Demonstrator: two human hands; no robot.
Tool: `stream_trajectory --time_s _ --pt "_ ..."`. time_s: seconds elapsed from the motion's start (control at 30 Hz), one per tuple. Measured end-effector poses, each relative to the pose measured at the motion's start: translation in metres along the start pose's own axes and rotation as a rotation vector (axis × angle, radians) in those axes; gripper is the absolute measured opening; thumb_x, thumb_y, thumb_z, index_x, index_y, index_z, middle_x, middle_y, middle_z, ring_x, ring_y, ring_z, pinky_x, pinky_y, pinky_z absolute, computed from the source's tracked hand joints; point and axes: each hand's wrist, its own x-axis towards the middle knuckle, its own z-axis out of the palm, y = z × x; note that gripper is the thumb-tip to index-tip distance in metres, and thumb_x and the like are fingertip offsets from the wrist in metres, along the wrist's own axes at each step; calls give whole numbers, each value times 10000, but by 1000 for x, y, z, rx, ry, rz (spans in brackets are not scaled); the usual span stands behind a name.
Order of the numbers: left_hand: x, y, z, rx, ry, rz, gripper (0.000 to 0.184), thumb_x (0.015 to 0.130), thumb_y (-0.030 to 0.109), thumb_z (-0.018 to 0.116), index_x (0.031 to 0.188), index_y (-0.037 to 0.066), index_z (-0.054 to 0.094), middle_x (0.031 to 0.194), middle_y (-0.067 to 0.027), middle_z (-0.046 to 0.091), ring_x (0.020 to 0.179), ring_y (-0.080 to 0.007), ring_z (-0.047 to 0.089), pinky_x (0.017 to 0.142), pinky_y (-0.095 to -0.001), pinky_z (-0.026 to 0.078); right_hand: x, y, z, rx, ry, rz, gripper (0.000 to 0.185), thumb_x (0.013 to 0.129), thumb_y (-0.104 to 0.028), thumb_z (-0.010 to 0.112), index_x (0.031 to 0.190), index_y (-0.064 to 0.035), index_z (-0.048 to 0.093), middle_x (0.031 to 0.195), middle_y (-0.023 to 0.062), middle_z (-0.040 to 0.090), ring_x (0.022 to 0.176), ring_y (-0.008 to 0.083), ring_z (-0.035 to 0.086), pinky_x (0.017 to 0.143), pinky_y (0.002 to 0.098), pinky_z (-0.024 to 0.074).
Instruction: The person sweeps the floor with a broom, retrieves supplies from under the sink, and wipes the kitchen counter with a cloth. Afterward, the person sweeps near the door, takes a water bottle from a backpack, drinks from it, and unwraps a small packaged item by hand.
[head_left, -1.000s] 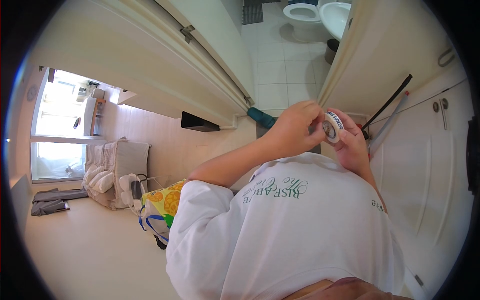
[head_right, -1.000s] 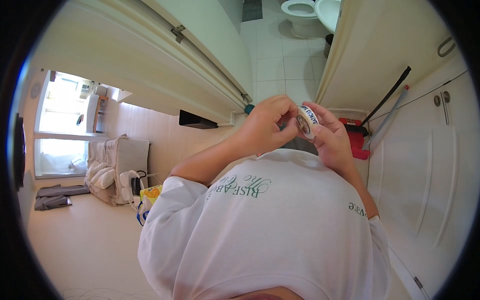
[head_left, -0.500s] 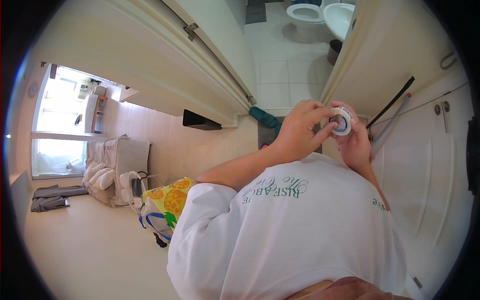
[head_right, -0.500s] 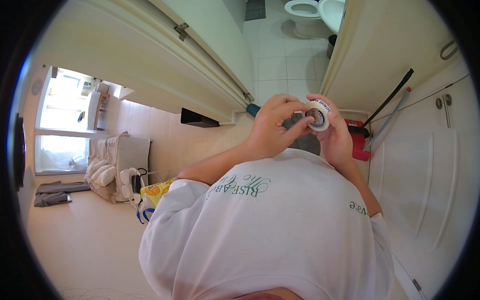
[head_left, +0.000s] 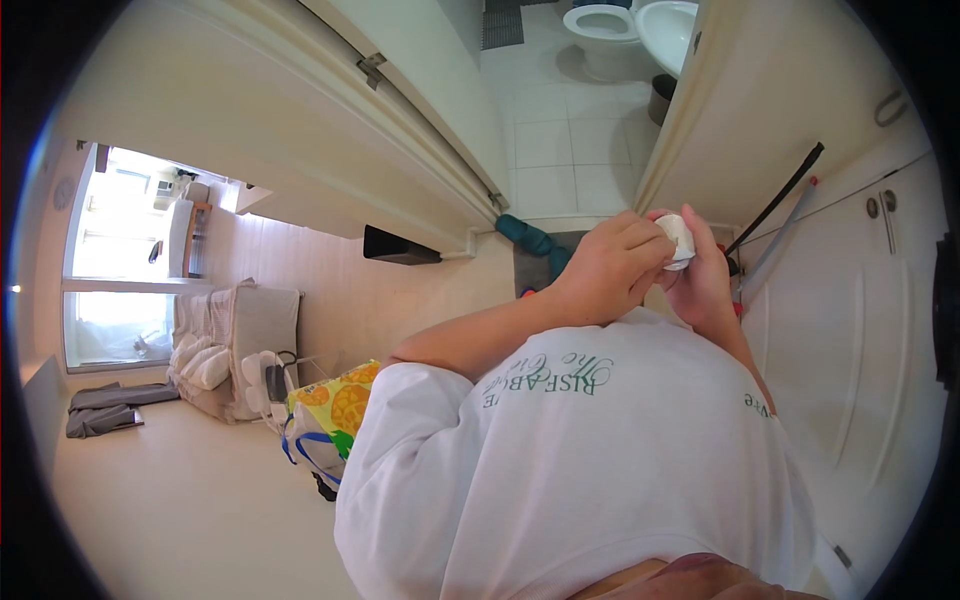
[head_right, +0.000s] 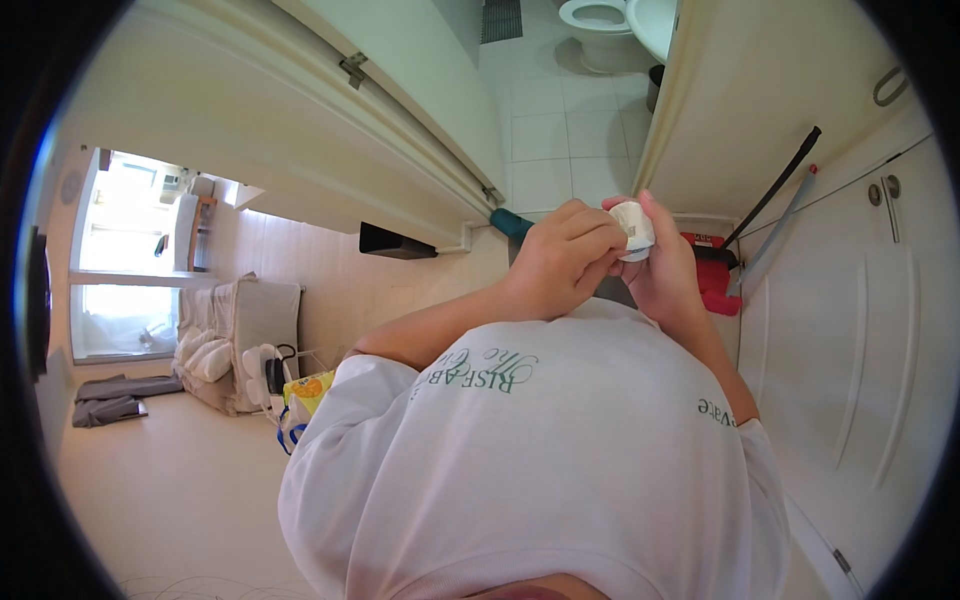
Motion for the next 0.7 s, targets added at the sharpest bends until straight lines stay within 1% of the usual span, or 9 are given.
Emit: stream_trajectory --time_s 0.1,0.3,0.4,0.5,0.6,0.7 --pt "-1 -2 -5 46 -18 106 228 673 -41 678 866 66 619 894 -47 601 817 -271 525 683 -350 450 -6 -9 7 42 39 80 419 966 -439 385 1073 -82 577 873 13 621 731 120 583 573 253 440" --pt "-5 -3 -5 95 82 151 255 677 -49 684 896 70 626 938 -18 616 864 -264 530 743 -337 441 -5 -8 6 63 -2 112 433 968 -453 377 1088 -86 573 858 13 613 737 119 577 579 259 435" --pt "-5 -3 -3 79 85 99 264 683 -31 694 914 77 631 918 -4 621 843 -250 526 750 -339 423 -6 -13 11 -150 53 -39 441 974 -448 370 1089 -71 569 841 22 605 732 120 577 574 260 436" --pt "-1 6 -9 63 53 -36 274 682 -9 699 931 95 650 883 -1 626 815 -240 518 733 -348 412 -2 -13 7 -241 12 -121 444 978 -441 372 1075 -55 570 838 34 606 738 120 582 582 264 454" --pt "2 -1 -11 210 -29 78 269 680 4 695 924 115 670 873 -2 624 799 -231 508 719 -354 400 1 -14 9 -266 92 -170 441 981 -429 375 1064 -44 573 847 46 610 753 122 590 602 263 473" --pt "2 -4 -13 205 -59 111 273 667 8 695 913 127 685 896 -3 618 825 -230 514 743 -354 406 4 -9 -3 -284 58 -150 440 977 -430 381 1056 -44 578 867 48 614 770 129 597 641 266 485"
